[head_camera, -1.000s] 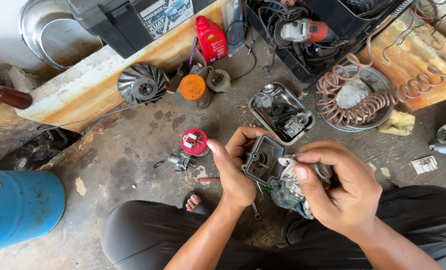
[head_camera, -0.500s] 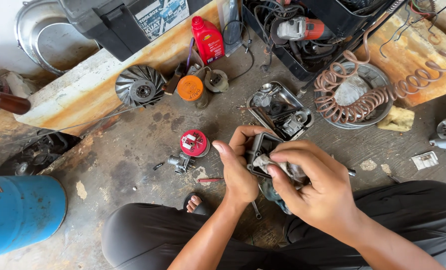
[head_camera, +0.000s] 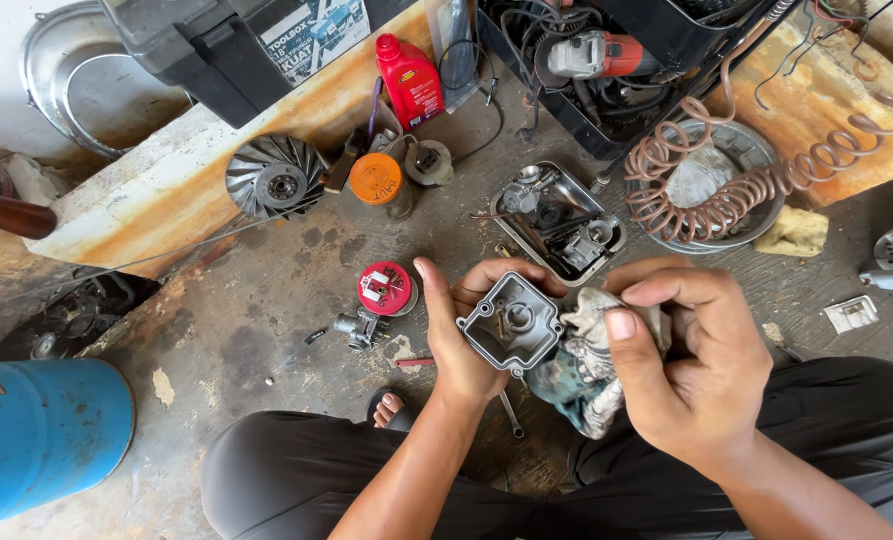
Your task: Disassembling, cleaning, and reassembling a motorcycle carburetor using a screwdriver and a rag
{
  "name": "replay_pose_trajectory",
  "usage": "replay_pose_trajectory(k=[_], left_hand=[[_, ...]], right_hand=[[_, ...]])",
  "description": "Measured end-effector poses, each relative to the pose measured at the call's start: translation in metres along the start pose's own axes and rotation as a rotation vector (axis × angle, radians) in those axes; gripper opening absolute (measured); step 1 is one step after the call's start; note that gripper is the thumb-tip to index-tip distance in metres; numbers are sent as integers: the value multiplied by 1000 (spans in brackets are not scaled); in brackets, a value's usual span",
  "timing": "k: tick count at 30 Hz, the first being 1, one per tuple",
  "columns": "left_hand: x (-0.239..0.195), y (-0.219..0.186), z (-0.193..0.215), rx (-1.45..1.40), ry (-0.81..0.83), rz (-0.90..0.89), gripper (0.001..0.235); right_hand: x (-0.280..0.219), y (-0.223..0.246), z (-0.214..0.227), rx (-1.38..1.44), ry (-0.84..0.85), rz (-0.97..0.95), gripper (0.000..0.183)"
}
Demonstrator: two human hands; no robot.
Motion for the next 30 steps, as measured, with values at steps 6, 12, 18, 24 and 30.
replay_pose_trajectory(k=[6, 12, 18, 24, 30], left_hand=[[-1, -3, -7, 64, -66, 11, 105], [2, -1, 0, 12, 112, 151, 96], [1, 4, 1, 36, 230, 294, 73], [6, 7, 6, 302, -24, 266, 76], [11, 18, 15, -7, 200, 334, 46]], right_hand=[[8, 2, 0, 7, 54, 32, 27], [14, -12, 12, -88, -77, 201, 22], [16, -33, 30, -52, -130, 134, 18], [23, -39, -1, 58, 122, 90, 22], [22, -47, -12, 187, 154, 88, 19]])
Point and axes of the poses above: each hand's wrist, its own x-axis towards the middle knuckle, its own z-axis out of the back of the hand, y = z × x, the point moved 4 cm from there along x, towards the middle knuckle, and after that the axes turned 12 degrees about z, right-handed, at the moved point
